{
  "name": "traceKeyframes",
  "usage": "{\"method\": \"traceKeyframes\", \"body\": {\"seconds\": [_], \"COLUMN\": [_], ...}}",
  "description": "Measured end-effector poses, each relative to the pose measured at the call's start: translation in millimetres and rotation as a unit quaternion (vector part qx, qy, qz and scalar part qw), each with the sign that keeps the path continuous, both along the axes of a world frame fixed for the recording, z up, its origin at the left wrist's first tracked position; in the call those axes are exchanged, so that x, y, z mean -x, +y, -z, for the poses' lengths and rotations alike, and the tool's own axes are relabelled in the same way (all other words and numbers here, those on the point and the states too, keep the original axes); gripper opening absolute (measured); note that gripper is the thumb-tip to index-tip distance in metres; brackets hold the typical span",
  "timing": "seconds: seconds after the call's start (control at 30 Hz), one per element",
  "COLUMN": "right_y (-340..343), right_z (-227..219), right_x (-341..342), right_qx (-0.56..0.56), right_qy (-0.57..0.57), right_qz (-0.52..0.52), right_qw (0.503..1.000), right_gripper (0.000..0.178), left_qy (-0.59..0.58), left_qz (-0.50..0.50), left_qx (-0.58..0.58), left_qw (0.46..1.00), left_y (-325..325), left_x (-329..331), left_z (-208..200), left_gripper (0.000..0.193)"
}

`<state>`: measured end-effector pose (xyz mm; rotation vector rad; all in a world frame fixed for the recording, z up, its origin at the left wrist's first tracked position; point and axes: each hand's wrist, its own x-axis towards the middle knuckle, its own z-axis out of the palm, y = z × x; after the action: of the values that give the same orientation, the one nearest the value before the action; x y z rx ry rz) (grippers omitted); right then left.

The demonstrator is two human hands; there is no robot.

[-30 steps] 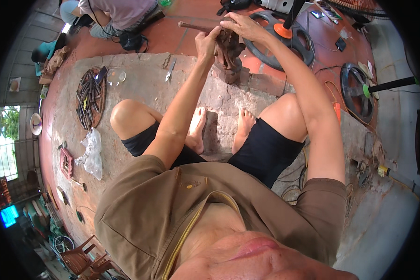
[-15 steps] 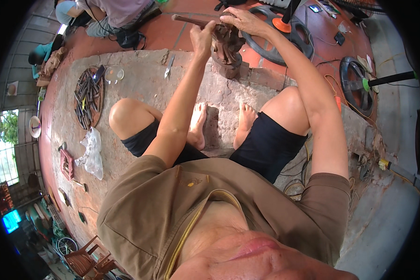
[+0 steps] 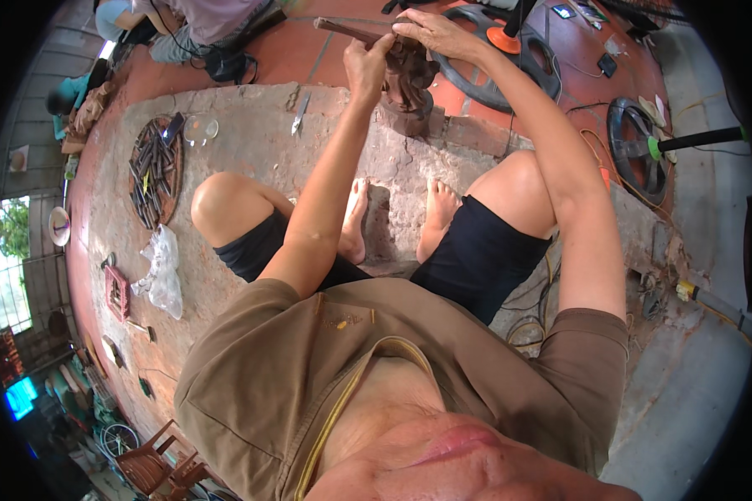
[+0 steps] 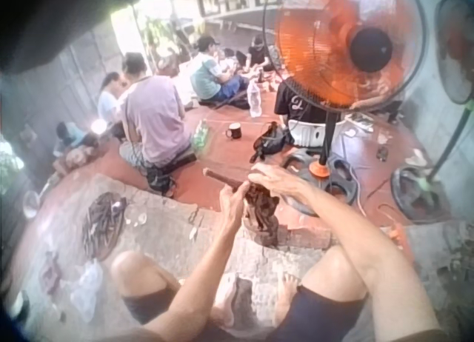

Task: The person sits on the floor and carves a piece of wood using a chisel and a mallet. They hold the wood steady with one hand while striking the chisel with the mallet to shape the material.

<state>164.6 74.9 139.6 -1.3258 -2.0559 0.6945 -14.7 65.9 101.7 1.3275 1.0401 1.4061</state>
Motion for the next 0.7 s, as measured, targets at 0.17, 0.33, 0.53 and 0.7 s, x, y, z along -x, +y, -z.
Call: {"method": "traceKeyframes", "body": {"seconds": [0.17,0.33,0.53,0.7], "right_y": [15,13,46,78], "right_z": [13,18,54,95], "right_x": [-10,-5,-12,-28], "right_qx": [-0.013,-0.006,-0.161,-0.354], "right_qy": [-0.033,-0.017,-0.092,-0.212], "right_qz": [-0.017,-0.007,-0.052,-0.073], "right_qw": [0.999,1.0,0.981,0.908], "right_gripper": [0.058,0.057,0.042,0.041], "left_qy": [-0.004,0.044,-0.088,0.119], "left_qz": [0.033,0.059,-0.039,-0.033], "left_qx": [-0.029,0.039,-0.014,-0.112], "left_qw": [0.999,0.997,0.995,0.986], "left_y": [-10,-8,-17,3], "left_x": [2,24,-12,11], "left_z": [10,1,10,30], "left_gripper": [0.019,0.023,0.023,0.014]}}
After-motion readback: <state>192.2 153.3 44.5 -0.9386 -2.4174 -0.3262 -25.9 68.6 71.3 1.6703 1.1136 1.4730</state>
